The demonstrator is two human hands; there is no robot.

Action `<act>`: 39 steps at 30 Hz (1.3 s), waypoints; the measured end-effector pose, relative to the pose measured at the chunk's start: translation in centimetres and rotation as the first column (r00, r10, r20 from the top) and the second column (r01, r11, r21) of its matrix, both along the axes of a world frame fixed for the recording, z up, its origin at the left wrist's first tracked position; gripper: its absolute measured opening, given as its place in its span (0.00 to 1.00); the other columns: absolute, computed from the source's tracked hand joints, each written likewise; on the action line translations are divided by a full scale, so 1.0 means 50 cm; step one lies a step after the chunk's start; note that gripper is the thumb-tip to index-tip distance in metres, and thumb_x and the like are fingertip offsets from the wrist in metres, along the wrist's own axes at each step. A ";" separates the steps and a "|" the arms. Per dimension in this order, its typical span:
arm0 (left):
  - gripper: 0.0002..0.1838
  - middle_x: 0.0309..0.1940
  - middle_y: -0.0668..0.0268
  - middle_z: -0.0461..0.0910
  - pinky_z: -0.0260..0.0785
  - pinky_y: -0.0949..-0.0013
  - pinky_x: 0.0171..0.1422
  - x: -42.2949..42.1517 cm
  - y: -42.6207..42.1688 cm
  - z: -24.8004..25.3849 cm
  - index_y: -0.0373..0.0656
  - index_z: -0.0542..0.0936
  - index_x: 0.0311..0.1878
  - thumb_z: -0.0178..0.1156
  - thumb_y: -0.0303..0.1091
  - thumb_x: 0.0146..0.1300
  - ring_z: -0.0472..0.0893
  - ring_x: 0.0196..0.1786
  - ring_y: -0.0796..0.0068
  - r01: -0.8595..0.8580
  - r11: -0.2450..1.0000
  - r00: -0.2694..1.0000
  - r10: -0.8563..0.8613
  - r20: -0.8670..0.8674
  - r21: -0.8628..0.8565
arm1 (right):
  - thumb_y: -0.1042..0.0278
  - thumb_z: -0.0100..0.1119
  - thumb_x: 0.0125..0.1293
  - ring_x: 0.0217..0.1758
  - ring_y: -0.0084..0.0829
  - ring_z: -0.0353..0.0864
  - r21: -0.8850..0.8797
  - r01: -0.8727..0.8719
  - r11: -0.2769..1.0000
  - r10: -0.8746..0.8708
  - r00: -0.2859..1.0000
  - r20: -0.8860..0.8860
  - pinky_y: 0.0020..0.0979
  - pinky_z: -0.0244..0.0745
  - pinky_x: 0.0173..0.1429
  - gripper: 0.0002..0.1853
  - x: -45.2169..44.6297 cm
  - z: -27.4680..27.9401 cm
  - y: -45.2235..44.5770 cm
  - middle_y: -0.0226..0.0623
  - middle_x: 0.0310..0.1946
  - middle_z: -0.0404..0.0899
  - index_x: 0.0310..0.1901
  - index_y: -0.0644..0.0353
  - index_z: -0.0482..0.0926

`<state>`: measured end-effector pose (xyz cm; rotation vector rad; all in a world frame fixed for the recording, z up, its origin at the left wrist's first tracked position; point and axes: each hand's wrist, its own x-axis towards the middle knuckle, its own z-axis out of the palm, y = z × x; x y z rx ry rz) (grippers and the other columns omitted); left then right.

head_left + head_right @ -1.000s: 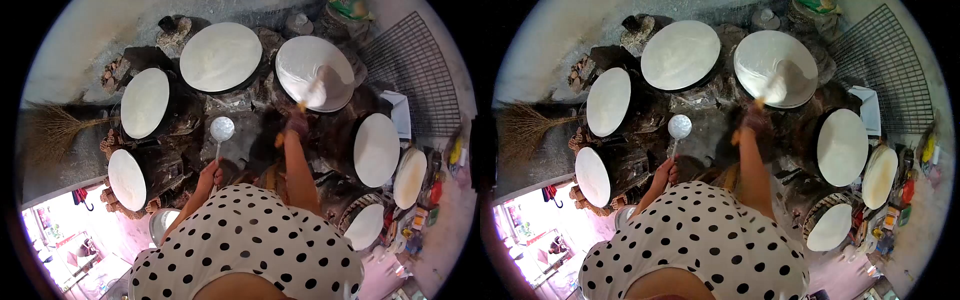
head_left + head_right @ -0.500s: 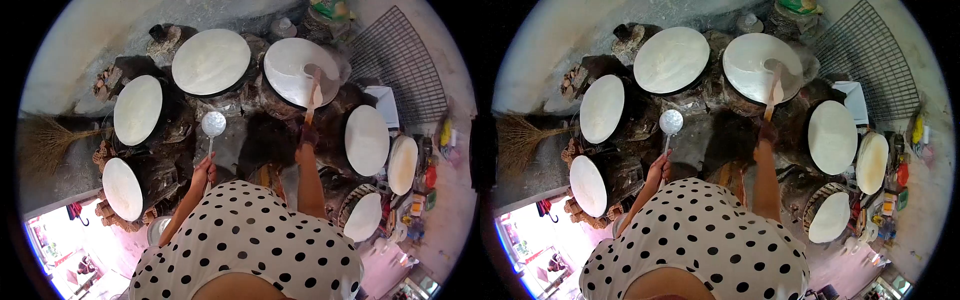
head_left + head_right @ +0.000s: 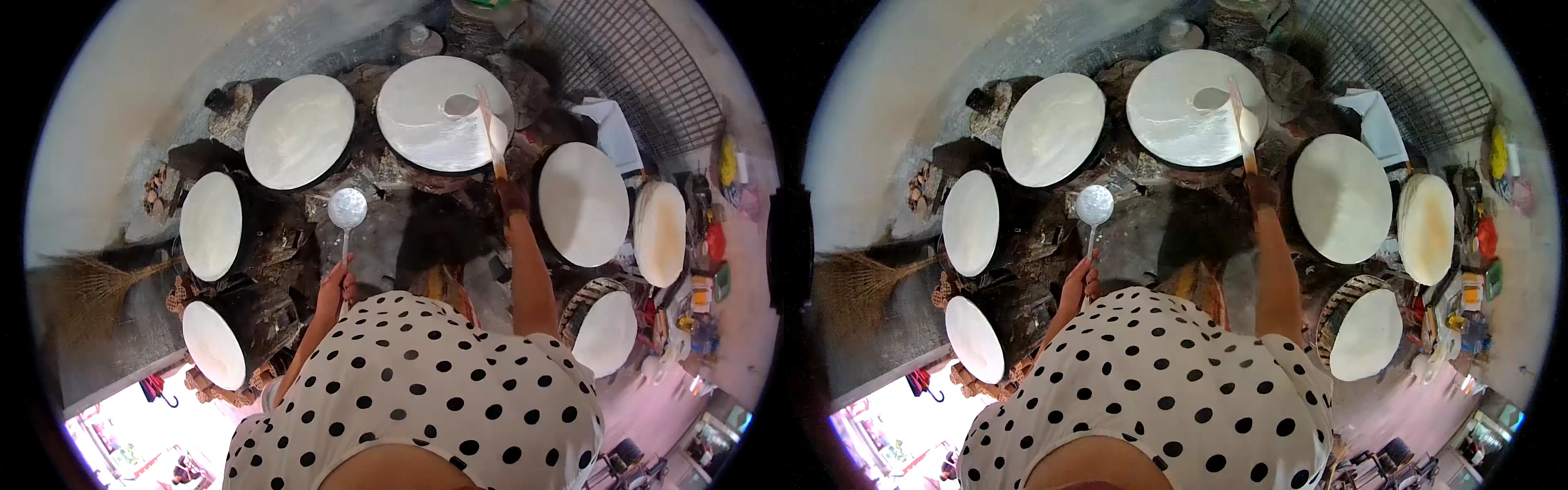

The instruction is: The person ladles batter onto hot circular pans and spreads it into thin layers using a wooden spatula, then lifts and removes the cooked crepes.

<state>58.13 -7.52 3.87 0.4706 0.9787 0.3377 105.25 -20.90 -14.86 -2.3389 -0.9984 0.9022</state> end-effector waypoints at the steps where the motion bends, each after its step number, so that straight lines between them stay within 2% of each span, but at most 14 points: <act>1: 0.21 0.20 0.75 0.62 0.57 0.75 0.21 0.018 -0.003 0.005 0.44 0.64 0.66 0.44 0.40 0.74 0.60 0.16 0.83 -0.005 1.000 1.000 0.004 -0.020 -0.006 | 0.49 0.50 0.65 0.38 0.39 0.80 -0.037 0.006 0.999 -0.004 0.999 0.036 0.41 0.75 0.43 0.19 -0.005 0.001 0.014 0.42 0.38 0.82 0.42 0.57 0.81; 8: 0.19 0.19 0.76 0.61 0.57 0.76 0.20 0.092 -0.004 -0.005 0.45 0.66 0.64 0.44 0.41 0.75 0.61 0.16 0.84 0.008 1.000 0.994 -0.005 0.107 -0.024 | 0.50 0.48 0.64 0.47 0.44 0.80 0.077 -0.196 0.978 0.181 0.970 0.165 0.45 0.74 0.51 0.19 -0.055 -0.208 -0.048 0.42 0.42 0.81 0.46 0.54 0.78; 16: 0.20 0.18 0.76 0.62 0.58 0.76 0.20 0.144 0.008 0.018 0.45 0.65 0.65 0.44 0.40 0.75 0.62 0.16 0.84 0.014 1.000 1.000 -0.014 -0.027 0.001 | 0.51 0.48 0.66 0.50 0.47 0.78 -0.203 0.426 0.881 -0.466 0.856 -0.224 0.43 0.69 0.58 0.20 0.073 0.271 0.165 0.47 0.49 0.79 0.50 0.58 0.77; 20: 0.19 0.18 0.75 0.61 0.57 0.76 0.20 0.147 0.012 0.018 0.45 0.65 0.65 0.41 0.39 0.75 0.61 0.15 0.84 0.045 0.998 0.999 -0.046 0.019 0.048 | 0.54 0.52 0.64 0.60 0.45 0.73 0.586 0.109 0.803 -0.208 0.973 0.104 0.40 0.65 0.64 0.25 -0.006 0.177 0.126 0.47 0.57 0.74 0.63 0.51 0.70; 22: 0.20 0.18 0.75 0.61 0.57 0.74 0.20 0.153 0.011 0.033 0.44 0.64 0.67 0.39 0.38 0.76 0.60 0.16 0.83 0.039 0.997 0.999 -0.040 0.010 0.069 | 0.55 0.48 0.70 0.55 0.45 0.75 0.477 0.383 0.791 -0.519 0.834 0.189 0.42 0.70 0.59 0.22 -0.114 0.243 0.074 0.46 0.55 0.75 0.63 0.51 0.70; 26: 0.21 0.19 0.74 0.60 0.57 0.73 0.21 0.124 0.019 0.012 0.45 0.62 0.68 0.39 0.38 0.76 0.60 0.16 0.82 0.043 0.996 0.999 -0.045 0.025 0.076 | 0.55 0.45 0.72 0.55 0.42 0.76 0.101 0.410 0.906 -0.422 0.874 0.239 0.39 0.70 0.59 0.22 -0.059 0.015 0.070 0.41 0.53 0.78 0.63 0.55 0.70; 28: 0.21 0.19 0.74 0.60 0.56 0.73 0.22 0.119 0.021 0.009 0.44 0.63 0.67 0.39 0.39 0.76 0.60 0.16 0.82 0.045 0.997 0.999 -0.045 -0.004 0.058 | 0.55 0.43 0.73 0.58 0.37 0.74 -0.045 0.011 0.999 0.038 0.358 0.933 0.36 0.70 0.61 0.24 0.014 -0.048 0.123 0.36 0.59 0.73 0.63 0.59 0.68; 30: 0.20 0.19 0.75 0.59 0.53 0.73 0.22 0.118 0.017 0.016 0.44 0.64 0.66 0.40 0.40 0.76 0.58 0.16 0.82 0.071 0.993 0.997 -0.070 -0.017 0.090 | 0.61 0.46 0.68 0.61 0.35 0.72 -0.336 -0.045 0.941 0.305 0.545 0.781 0.36 0.70 0.62 0.25 0.024 -0.076 0.180 0.37 0.62 0.71 0.66 0.57 0.64; 32: 0.20 0.19 0.75 0.60 0.56 0.74 0.22 0.120 0.028 0.011 0.44 0.64 0.66 0.39 0.39 0.76 0.60 0.16 0.82 0.110 0.990 0.993 -0.112 0.023 0.090 | 0.65 0.45 0.67 0.65 0.32 0.70 0.354 0.106 0.929 -0.121 0.992 0.019 0.36 0.71 0.62 0.27 0.014 -0.073 0.187 0.38 0.67 0.64 0.68 0.55 0.61; 33: 0.20 0.19 0.75 0.60 0.56 0.74 0.22 0.122 0.030 0.008 0.44 0.64 0.66 0.39 0.39 0.76 0.60 0.16 0.82 0.110 0.990 0.993 -0.113 0.027 0.092 | 0.65 0.45 0.67 0.65 0.32 0.70 0.356 0.105 0.929 -0.122 0.992 0.023 0.36 0.71 0.62 0.27 -0.001 -0.030 0.165 0.38 0.67 0.64 0.68 0.55 0.61; 35: 0.20 0.19 0.75 0.60 0.56 0.74 0.22 0.114 0.025 0.006 0.43 0.64 0.66 0.39 0.39 0.76 0.60 0.16 0.82 0.104 0.989 0.994 -0.106 0.007 0.109 | 0.62 0.43 0.72 0.63 0.36 0.70 -0.296 -0.082 0.952 0.258 0.737 0.625 0.38 0.75 0.59 0.29 -0.041 0.151 0.116 0.38 0.70 0.57 0.72 0.58 0.51; 36: 0.20 0.19 0.75 0.60 0.56 0.74 0.22 0.109 0.019 0.007 0.43 0.64 0.66 0.39 0.39 0.76 0.60 0.16 0.82 0.093 0.990 0.996 -0.094 0.006 0.105 | 0.63 0.43 0.71 0.65 0.37 0.68 0.056 0.191 0.980 -0.197 0.971 0.132 0.40 0.74 0.60 0.30 -0.063 0.165 0.124 0.39 0.71 0.55 0.72 0.56 0.49; 37: 0.20 0.18 0.75 0.60 0.56 0.74 0.22 0.111 0.015 0.010 0.43 0.64 0.66 0.40 0.39 0.76 0.60 0.16 0.82 0.078 0.991 0.997 -0.078 -0.003 0.109 | 0.64 0.44 0.70 0.67 0.38 0.66 0.273 0.635 0.722 -0.491 0.749 -0.444 0.42 0.73 0.61 0.32 -0.084 0.179 0.132 0.40 0.72 0.54 0.73 0.54 0.47; 39: 0.20 0.18 0.75 0.60 0.56 0.74 0.22 0.119 0.019 0.009 0.42 0.64 0.66 0.40 0.39 0.75 0.60 0.15 0.82 0.069 0.991 0.998 -0.069 -0.008 0.113 | 0.58 0.42 0.70 0.63 0.42 0.70 -0.246 0.114 0.962 -0.037 0.954 0.298 0.43 0.71 0.61 0.27 -0.094 0.128 0.146 0.37 0.70 0.59 0.69 0.53 0.58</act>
